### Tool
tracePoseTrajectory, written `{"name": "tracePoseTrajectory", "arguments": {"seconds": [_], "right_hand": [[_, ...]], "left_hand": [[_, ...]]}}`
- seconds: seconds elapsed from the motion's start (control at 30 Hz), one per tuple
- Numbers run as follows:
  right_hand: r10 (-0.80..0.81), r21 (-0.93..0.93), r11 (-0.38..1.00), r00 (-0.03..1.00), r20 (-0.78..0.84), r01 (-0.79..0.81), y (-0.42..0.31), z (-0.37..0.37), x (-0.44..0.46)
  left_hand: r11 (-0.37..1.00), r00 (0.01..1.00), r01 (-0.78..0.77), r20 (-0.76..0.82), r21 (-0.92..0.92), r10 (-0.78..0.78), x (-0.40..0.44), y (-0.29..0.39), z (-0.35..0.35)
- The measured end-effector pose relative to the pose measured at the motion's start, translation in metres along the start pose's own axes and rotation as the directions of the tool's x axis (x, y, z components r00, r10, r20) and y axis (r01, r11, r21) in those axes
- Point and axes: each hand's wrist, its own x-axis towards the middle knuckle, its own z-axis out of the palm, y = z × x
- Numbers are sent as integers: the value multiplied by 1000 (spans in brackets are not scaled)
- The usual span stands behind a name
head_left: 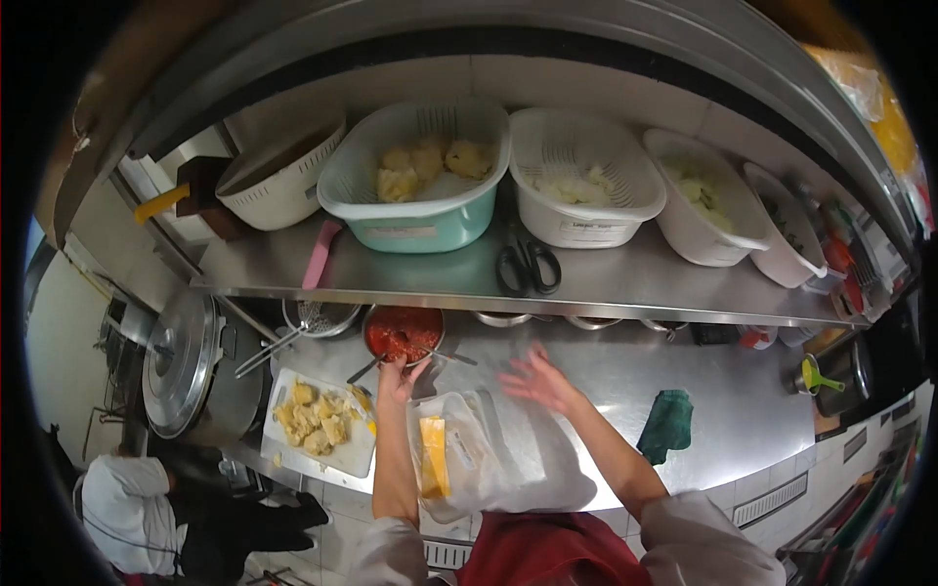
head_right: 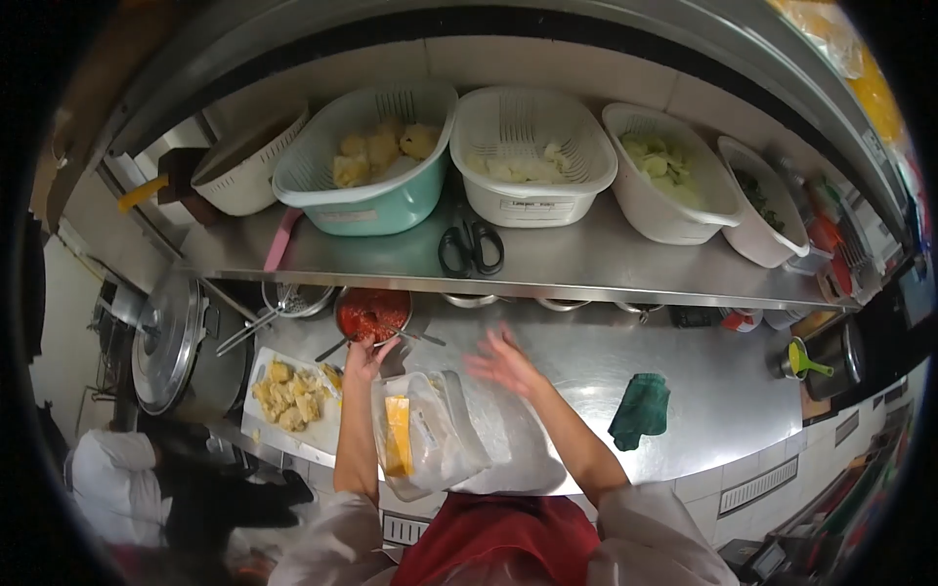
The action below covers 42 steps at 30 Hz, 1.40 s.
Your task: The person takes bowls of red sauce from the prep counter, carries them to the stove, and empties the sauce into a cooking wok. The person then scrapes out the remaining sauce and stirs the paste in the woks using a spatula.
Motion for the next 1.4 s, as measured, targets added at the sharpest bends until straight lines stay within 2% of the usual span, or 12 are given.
{"name": "tracePoseTrajectory", "arguments": {"seconds": [0.07,0.17,0.27,0.4,0.5,0.8,0.87,1.03,1.17,1.27,1.37,1.4], "right_hand": [[-254,-53,966,967,-11,253,-5,19,50],[-361,-13,931,919,-160,364,-7,7,113],[-356,-110,933,924,-142,342,-13,-3,123],[-425,-146,905,855,-297,400,-18,14,130],[-424,-38,902,866,-263,430,-24,16,131],[-403,-44,915,897,-184,402,-36,25,113],[-411,-33,911,899,-152,411,-41,24,108],[-376,-101,927,894,-243,362,-45,18,94],[-316,-24,948,934,-170,316,-42,26,57],[-321,-126,946,922,-215,300,-30,8,40],[-198,21,979,974,-110,201,-15,-35,33],[-246,-68,969,959,-138,239,-12,-28,10]], "left_hand": [[997,997,-19,69,-73,24,7,-2,-4],[995,997,-41,67,-96,47,2,-5,3],[992,995,-84,50,-95,89,5,-8,6],[979,979,-203,7,-19,203,-10,-7,19],[980,980,-198,-3,-32,198,-11,-5,13],[994,995,-99,6,-53,99,-37,5,7],[982,1000,16,29,-187,-11,-22,2,-14],[983,998,-17,52,-181,27,-35,3,-10],[989,994,-56,90,-134,68,-61,12,9],[987,983,-160,84,-27,162,-95,16,30],[991,985,-128,113,-40,131,-121,21,42],[989,980,-150,129,-11,151,-135,23,51]]}}
